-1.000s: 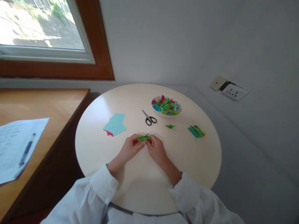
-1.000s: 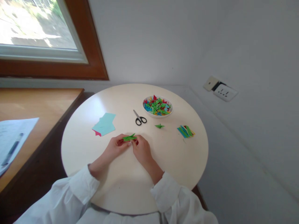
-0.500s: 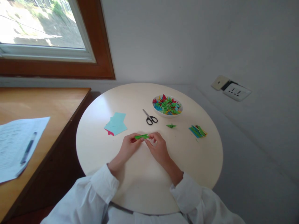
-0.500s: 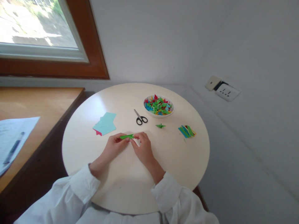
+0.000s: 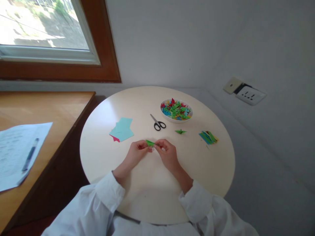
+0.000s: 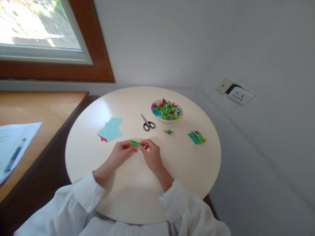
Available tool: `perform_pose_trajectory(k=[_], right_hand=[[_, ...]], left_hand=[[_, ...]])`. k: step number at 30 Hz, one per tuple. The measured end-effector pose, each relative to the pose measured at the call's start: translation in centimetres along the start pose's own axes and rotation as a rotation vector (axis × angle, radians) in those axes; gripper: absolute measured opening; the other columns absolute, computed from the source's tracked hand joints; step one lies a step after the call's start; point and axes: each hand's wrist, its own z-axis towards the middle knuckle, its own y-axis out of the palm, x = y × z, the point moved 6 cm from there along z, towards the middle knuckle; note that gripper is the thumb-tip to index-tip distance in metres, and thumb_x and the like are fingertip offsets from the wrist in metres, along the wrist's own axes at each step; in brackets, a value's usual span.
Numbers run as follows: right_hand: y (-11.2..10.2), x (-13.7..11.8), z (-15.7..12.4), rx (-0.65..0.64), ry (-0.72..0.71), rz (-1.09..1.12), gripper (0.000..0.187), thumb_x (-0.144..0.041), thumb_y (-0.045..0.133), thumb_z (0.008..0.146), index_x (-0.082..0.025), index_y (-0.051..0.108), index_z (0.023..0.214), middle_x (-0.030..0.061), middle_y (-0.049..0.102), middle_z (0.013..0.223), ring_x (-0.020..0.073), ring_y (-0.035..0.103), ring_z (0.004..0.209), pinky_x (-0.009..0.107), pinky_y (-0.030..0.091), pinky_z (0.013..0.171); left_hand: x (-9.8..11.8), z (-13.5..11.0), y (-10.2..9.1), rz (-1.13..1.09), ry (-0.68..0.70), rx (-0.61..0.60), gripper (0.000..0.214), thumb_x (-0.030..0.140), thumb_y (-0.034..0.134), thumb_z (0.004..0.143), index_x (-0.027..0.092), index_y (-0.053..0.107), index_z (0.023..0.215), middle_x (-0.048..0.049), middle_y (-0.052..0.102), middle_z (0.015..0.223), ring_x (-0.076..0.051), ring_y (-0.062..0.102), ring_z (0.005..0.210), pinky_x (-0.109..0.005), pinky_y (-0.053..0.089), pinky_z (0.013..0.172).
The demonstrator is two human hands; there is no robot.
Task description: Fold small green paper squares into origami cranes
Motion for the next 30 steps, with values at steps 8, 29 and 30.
perform_pose_trajectory(k=[8, 29, 30], right_hand=[[0.1, 0.8, 0.0, 0.037, 0.127, 0.109, 0.011, -0.025, 0.063, 0.068, -0.018, 0.059, 0.076, 0.0009, 0.064, 0.069, 0.0136, 0.057, 0.062, 0.026, 0.046, 0.061], [0.2, 1.7, 0.2, 0.075, 0.228, 0.335, 0.019, -0.021, 0.068, 0.062, -0.019, 0.059, 0.080, 0.0008, 0.066, 0.074, 0.0144, 0.063, 0.070, 0.027, 0.050, 0.066], [0.2, 1.7, 0.1, 0.077, 0.229, 0.333, 0.019, -0.021, 0.067, 0.062, -0.019, 0.059, 0.080, 0.0008, 0.066, 0.074, 0.0145, 0.063, 0.070, 0.027, 0.050, 0.066]], left_hand=[[0.3, 0.0, 0.1, -0.125, -0.027, 0.028, 0.015, 0.022, 0.068, 0.062, 0.013, 0.068, 0.074, -0.0037, 0.066, 0.066, -0.012, 0.057, 0.059, -0.023, 0.045, 0.060], [-0.3, 0.1, -0.1, 0.051, -0.037, 0.042, 0.019, 0.029, 0.060, 0.069, 0.012, 0.065, 0.063, -0.0035, 0.063, 0.059, -0.012, 0.054, 0.057, -0.023, 0.041, 0.056], [-0.2, 0.1, -0.1, 0.059, -0.039, 0.044, 0.019, 0.029, 0.060, 0.069, 0.012, 0.065, 0.062, -0.0034, 0.062, 0.058, -0.012, 0.054, 0.056, -0.023, 0.040, 0.056]])
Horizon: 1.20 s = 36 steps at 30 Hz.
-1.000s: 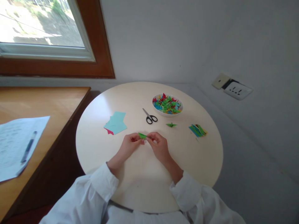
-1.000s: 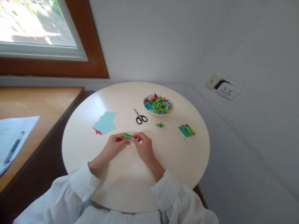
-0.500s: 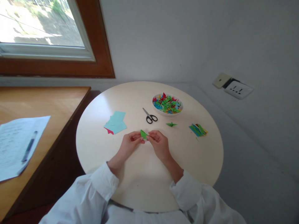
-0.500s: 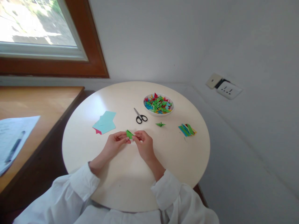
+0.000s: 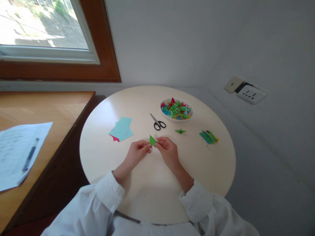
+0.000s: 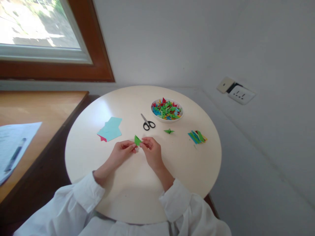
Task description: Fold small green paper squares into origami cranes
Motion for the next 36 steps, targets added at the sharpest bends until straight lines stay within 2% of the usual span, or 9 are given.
perform_pose_trajectory(k=[15, 21, 36], right_hand=[[0.3, -0.1, 0.0, -0.054, -0.001, -0.025, 0.022, -0.029, 0.065, 0.066, -0.018, 0.061, 0.084, 0.0025, 0.066, 0.076, 0.0142, 0.062, 0.069, 0.027, 0.050, 0.064], [0.6, -0.6, 0.0, -0.123, -0.053, -0.140, 0.017, -0.034, 0.061, 0.071, -0.017, 0.063, 0.073, 0.0023, 0.065, 0.069, 0.0144, 0.059, 0.065, 0.026, 0.047, 0.061], [0.6, -1.2, -0.2, -0.106, -0.059, -0.181, 0.014, -0.030, 0.062, 0.070, -0.017, 0.063, 0.065, 0.0002, 0.063, 0.062, 0.0136, 0.056, 0.060, 0.025, 0.044, 0.059]], left_hand=[[0.9, -0.3, -0.1, 0.044, 0.037, 0.013, 0.018, 0.029, 0.059, 0.069, 0.013, 0.064, 0.064, -0.0029, 0.062, 0.060, -0.012, 0.054, 0.057, -0.022, 0.040, 0.054], [1.0, -0.3, 0.1, 0.048, 0.055, -0.004, 0.018, 0.029, 0.061, 0.068, 0.013, 0.063, 0.062, -0.0027, 0.062, 0.058, -0.012, 0.054, 0.056, -0.022, 0.040, 0.053], [0.8, -0.3, 0.0, 0.052, 0.045, 0.025, 0.020, 0.031, 0.061, 0.069, 0.012, 0.065, 0.066, -0.0036, 0.063, 0.061, -0.012, 0.054, 0.058, -0.022, 0.041, 0.054]])
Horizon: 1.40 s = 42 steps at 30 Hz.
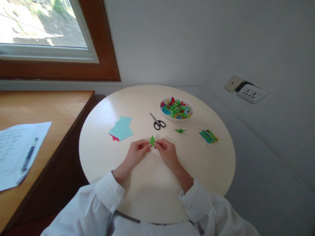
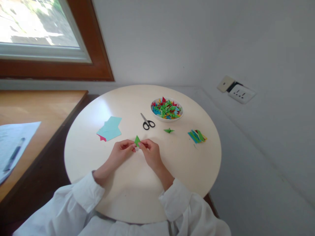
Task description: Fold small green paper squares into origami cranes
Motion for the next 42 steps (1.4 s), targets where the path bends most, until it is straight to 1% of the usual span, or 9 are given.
perform_pose_trajectory(k=[3, 8, 13, 20, 24, 33, 37, 39, 42], right_hand=[[0.0, 0.0, 0.0, 0.000, -0.001, -0.016, 0.013, -0.030, 0.062, 0.070, -0.018, 0.065, 0.066, 0.0006, 0.065, 0.063, 0.0140, 0.056, 0.061, 0.025, 0.044, 0.060], [-0.1, 0.4, 0.0, 0.002, -0.013, -0.028, 0.014, -0.031, 0.061, 0.071, -0.018, 0.067, 0.072, 0.0020, 0.067, 0.069, 0.0151, 0.058, 0.065, 0.026, 0.045, 0.062], [-0.1, 0.3, 0.0, 0.004, -0.023, -0.045, 0.014, -0.031, 0.061, 0.071, -0.018, 0.066, 0.068, 0.0010, 0.065, 0.065, 0.0143, 0.057, 0.062, 0.025, 0.044, 0.060], [0.1, 0.1, -0.1, -0.006, -0.022, -0.039, 0.015, -0.032, 0.060, 0.072, -0.018, 0.065, 0.066, 0.0006, 0.065, 0.063, 0.0136, 0.056, 0.060, 0.025, 0.044, 0.058], [0.3, 0.2, -0.2, -0.020, -0.023, -0.019, 0.014, -0.031, 0.061, 0.071, -0.018, 0.066, 0.068, 0.0009, 0.066, 0.065, 0.0140, 0.057, 0.060, 0.025, 0.045, 0.058], [0.5, 0.5, -0.2, -0.046, 0.006, 0.001, 0.013, -0.030, 0.060, 0.070, -0.018, 0.065, 0.069, 0.0016, 0.065, 0.067, 0.0144, 0.058, 0.062, 0.026, 0.046, 0.061], [0.6, 0.4, -0.3, -0.047, -0.019, -0.058, 0.014, -0.030, 0.058, 0.072, -0.017, 0.063, 0.068, 0.0010, 0.062, 0.065, 0.0135, 0.055, 0.060, 0.025, 0.043, 0.059], [0.6, 0.2, -0.4, -0.041, -0.038, -0.075, 0.015, -0.031, 0.057, 0.073, -0.018, 0.061, 0.068, 0.0004, 0.060, 0.063, 0.0130, 0.053, 0.059, 0.025, 0.042, 0.058], [0.5, -0.1, -0.3, -0.012, -0.034, -0.046, 0.017, -0.032, 0.056, 0.072, -0.018, 0.060, 0.065, -0.0001, 0.059, 0.061, 0.0126, 0.051, 0.057, 0.025, 0.041, 0.056]], left_hand=[[0.2, 0.0, -0.1, 0.007, 0.011, 0.012, 0.020, 0.031, 0.061, 0.070, 0.012, 0.065, 0.065, -0.0033, 0.062, 0.059, -0.012, 0.054, 0.056, -0.021, 0.041, 0.053], [0.3, -0.1, 0.1, 0.025, 0.038, -0.018, 0.020, 0.032, 0.060, 0.071, 0.013, 0.065, 0.065, -0.0034, 0.063, 0.059, -0.012, 0.054, 0.056, -0.022, 0.041, 0.053], [0.0, -0.1, 0.2, 0.024, 0.059, -0.042, 0.021, 0.032, 0.060, 0.072, 0.013, 0.065, 0.065, -0.0029, 0.062, 0.060, -0.012, 0.053, 0.057, -0.021, 0.041, 0.053], [-0.1, -0.1, 0.2, -0.004, 0.026, -0.041, 0.021, 0.032, 0.060, 0.072, 0.012, 0.065, 0.069, -0.0047, 0.063, 0.064, -0.013, 0.055, 0.061, -0.022, 0.042, 0.056], [-0.1, -0.1, 0.2, -0.030, 0.019, -0.034, 0.022, 0.034, 0.062, 0.070, 0.011, 0.065, 0.070, -0.0048, 0.063, 0.064, -0.012, 0.054, 0.060, -0.021, 0.041, 0.053], [-0.6, -0.1, 0.2, -0.056, 0.004, -0.022, 0.022, 0.034, 0.062, 0.069, 0.012, 0.060, 0.066, 0.0003, 0.056, 0.058, -0.009, 0.046, 0.053, -0.020, 0.034, 0.049], [-0.6, -0.2, 0.4, -0.046, -0.001, -0.033, 0.022, 0.033, 0.062, 0.069, 0.013, 0.057, 0.062, 0.0019, 0.053, 0.055, -0.008, 0.044, 0.052, -0.019, 0.033, 0.049], [-0.6, -0.2, 0.4, -0.055, -0.013, -0.022, 0.022, 0.033, 0.062, 0.069, 0.013, 0.057, 0.061, 0.0014, 0.054, 0.056, -0.008, 0.045, 0.052, -0.020, 0.034, 0.050], [-0.8, 0.0, 0.3, -0.131, -0.050, 0.005, 0.021, 0.033, 0.064, 0.067, 0.013, 0.060, 0.063, -0.0012, 0.059, 0.059, -0.010, 0.050, 0.055, -0.021, 0.038, 0.053]])
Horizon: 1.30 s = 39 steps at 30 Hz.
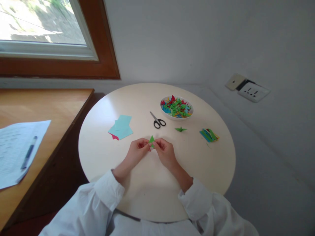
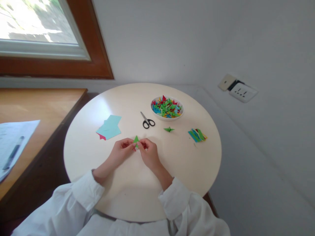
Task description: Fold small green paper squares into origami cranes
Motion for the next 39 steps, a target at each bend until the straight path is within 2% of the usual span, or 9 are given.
perform_pose_trajectory(k=[4, 7, 15, 20, 24, 31, 35, 39], right_hand=[[-0.5, 0.1, 0.2, 0.062, 0.055, 0.075, 0.017, -0.033, 0.059, 0.069, -0.017, 0.059, 0.063, -0.0001, 0.058, 0.059, 0.0127, 0.050, 0.057, 0.025, 0.040, 0.054], [-0.6, 0.3, 0.4, 0.063, 0.066, 0.094, 0.017, -0.032, 0.060, 0.068, -0.017, 0.058, 0.061, -0.0010, 0.056, 0.057, 0.0118, 0.048, 0.055, 0.024, 0.038, 0.053], [0.4, 1.1, 0.3, -0.087, 0.084, 0.112, 0.016, -0.031, 0.060, 0.068, -0.016, 0.060, 0.062, -0.0005, 0.058, 0.059, 0.0112, 0.049, 0.055, 0.024, 0.037, 0.053], [0.2, 1.0, 0.2, -0.068, 0.076, 0.098, 0.017, -0.031, 0.060, 0.069, -0.016, 0.058, 0.060, -0.0010, 0.057, 0.058, 0.0110, 0.048, 0.054, 0.024, 0.037, 0.053], [0.2, 1.0, 0.2, -0.083, 0.056, 0.075, 0.021, -0.032, 0.060, 0.069, -0.017, 0.055, 0.057, -0.0024, 0.053, 0.055, 0.0103, 0.045, 0.053, 0.024, 0.036, 0.053], [0.3, 1.2, 0.3, -0.102, 0.040, 0.046, 0.027, -0.036, 0.059, 0.071, -0.018, 0.049, 0.054, -0.0048, 0.044, 0.051, 0.0088, 0.040, 0.050, 0.023, 0.031, 0.049], [0.2, 1.1, 0.3, -0.085, 0.040, 0.062, 0.027, -0.036, 0.059, 0.071, -0.018, 0.049, 0.054, -0.0043, 0.046, 0.051, 0.0088, 0.041, 0.050, 0.023, 0.033, 0.049], [-0.1, 0.9, 0.3, -0.037, 0.067, 0.092, 0.025, -0.035, 0.060, 0.069, -0.018, 0.050, 0.054, -0.0035, 0.050, 0.051, 0.0093, 0.043, 0.050, 0.023, 0.034, 0.049]], left_hand=[[-0.1, 0.2, 0.0, -0.082, -0.030, -0.018, 0.019, 0.031, 0.065, 0.066, 0.012, 0.064, 0.066, -0.0043, 0.062, 0.064, -0.012, 0.055, 0.060, -0.024, 0.041, 0.059], [0.1, 0.2, -0.1, -0.086, -0.025, -0.011, 0.015, 0.027, 0.065, 0.066, 0.012, 0.065, 0.067, -0.0037, 0.062, 0.064, -0.012, 0.054, 0.061, -0.023, 0.042, 0.059], [0.0, 0.2, -0.7, -0.090, 0.005, 0.060, 0.009, 0.022, 0.061, 0.067, 0.013, 0.060, 0.063, 0.0000, 0.059, 0.060, -0.011, 0.054, 0.059, -0.022, 0.041, 0.059], [-0.2, 0.2, -0.1, -0.178, -0.022, -0.006, 0.018, 0.030, 0.061, 0.069, 0.012, 0.060, 0.068, -0.0023, 0.059, 0.063, -0.013, 0.055, 0.061, -0.026, 0.044, 0.061], [-0.1, 0.2, 0.1, -0.071, 0.008, -0.052, 0.025, 0.035, 0.059, 0.072, 0.011, 0.060, 0.064, -0.0035, 0.059, 0.062, -0.011, 0.051, 0.058, -0.023, 0.039, 0.056], [0.3, -0.1, 0.0, 0.058, 0.053, -0.083, 0.025, 0.031, 0.057, 0.074, 0.013, 0.056, 0.058, 0.0019, 0.051, 0.054, -0.007, 0.042, 0.052, -0.020, 0.032, 0.051], [0.0, 0.0, 0.1, -0.026, 0.009, -0.071, 0.027, 0.036, 0.060, 0.073, 0.012, 0.058, 0.060, -0.0008, 0.056, 0.058, -0.009, 0.048, 0.055, -0.021, 0.037, 0.053], [-0.3, -0.1, 0.9, -0.186, -0.060, -0.144, 0.029, 0.040, 0.066, 0.067, 0.012, 0.059, 0.066, -0.0025, 0.060, 0.063, -0.012, 0.056, 0.061, -0.027, 0.047, 0.064]])
